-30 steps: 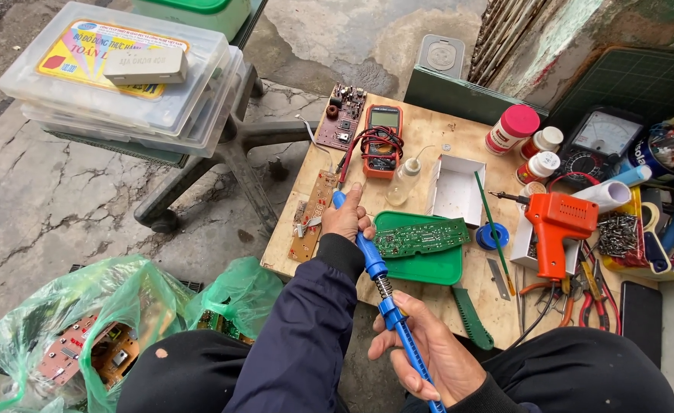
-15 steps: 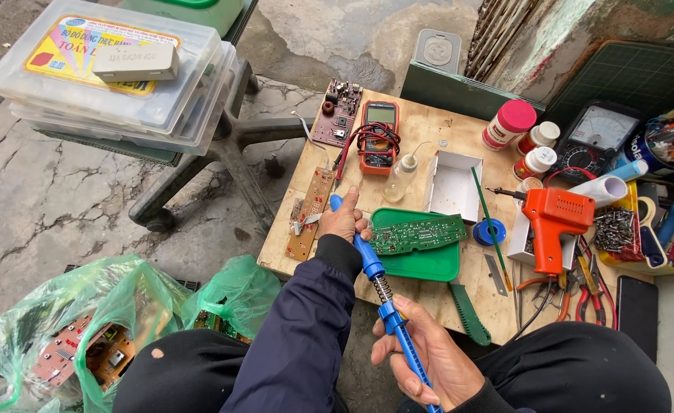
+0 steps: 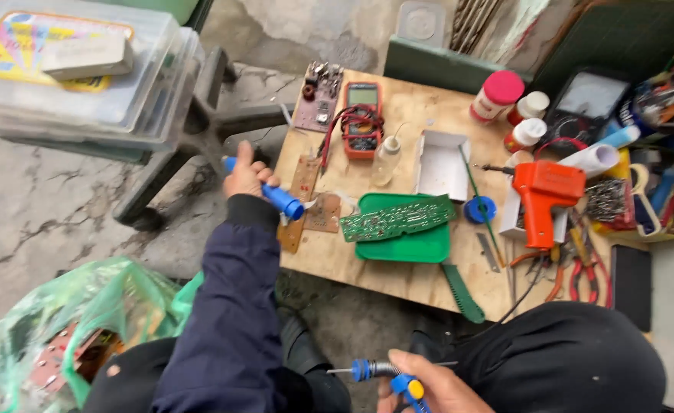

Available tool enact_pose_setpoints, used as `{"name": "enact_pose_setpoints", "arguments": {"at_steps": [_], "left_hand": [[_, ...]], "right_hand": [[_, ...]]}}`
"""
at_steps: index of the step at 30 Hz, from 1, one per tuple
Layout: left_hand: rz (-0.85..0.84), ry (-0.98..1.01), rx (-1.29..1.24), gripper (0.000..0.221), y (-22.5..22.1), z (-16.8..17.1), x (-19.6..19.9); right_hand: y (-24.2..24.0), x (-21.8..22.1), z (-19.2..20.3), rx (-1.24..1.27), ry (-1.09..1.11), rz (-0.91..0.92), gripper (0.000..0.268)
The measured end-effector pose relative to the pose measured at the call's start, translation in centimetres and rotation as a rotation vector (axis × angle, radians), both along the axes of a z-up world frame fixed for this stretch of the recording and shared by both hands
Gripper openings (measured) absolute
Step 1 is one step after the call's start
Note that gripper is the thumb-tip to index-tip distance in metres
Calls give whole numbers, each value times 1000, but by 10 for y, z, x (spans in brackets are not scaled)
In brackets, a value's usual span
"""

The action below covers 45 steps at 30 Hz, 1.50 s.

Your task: Using a soldering iron and a desoldering pump to remove solder from a circuit board for repair.

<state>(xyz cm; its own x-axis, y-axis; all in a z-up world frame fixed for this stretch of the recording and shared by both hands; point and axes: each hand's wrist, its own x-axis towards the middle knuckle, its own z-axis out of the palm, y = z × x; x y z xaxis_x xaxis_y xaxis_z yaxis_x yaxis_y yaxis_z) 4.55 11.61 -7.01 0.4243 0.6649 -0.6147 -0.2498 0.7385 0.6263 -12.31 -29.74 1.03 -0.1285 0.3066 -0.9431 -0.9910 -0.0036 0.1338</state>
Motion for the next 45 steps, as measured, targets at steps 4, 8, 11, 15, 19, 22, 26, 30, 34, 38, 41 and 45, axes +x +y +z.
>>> {"name": "enact_pose_setpoints", "arguments": {"at_steps": [4,8,11,15,19,22,26,30,34,38,41,45], "left_hand": [[-111,-120,-60,41,-17,-1,9],[-117,-68,-65,50,-47,6,-7],[-259,-260,-181,38,-67,23,-23],[-38,10,-196,29,-107,32,-58],[173,167,-249,14,-139,-4,-86],[51,316,-118,26,-144,-69,-87],[-25,299,25,29,-145,-127,-85],[-267,571,233,78,-148,-110,-89],[-351,629,304,85,-154,-109,-93],[-386,573,370,91,-162,-113,-97],[-323,570,371,79,-177,-41,-105],[-348,115,174,35,-212,78,-130]], "right_hand": [[26,32,63,54,-631,368,78],[32,40,66,-77,-553,-23,61],[15,48,43,26,-649,-17,71],[25,53,64,-32,-769,-91,48],[28,51,59,-96,-884,-98,68],[19,48,40,-84,-995,-117,65],[17,52,44,-104,-1038,-79,65],[18,50,46,-50,-1073,-103,62],[20,46,47,-76,-1142,-81,60],[22,46,52,-116,-1143,-52,59],[20,46,47,-115,-1018,-97,60],[10,43,18,183,-1081,-407,53]]}}
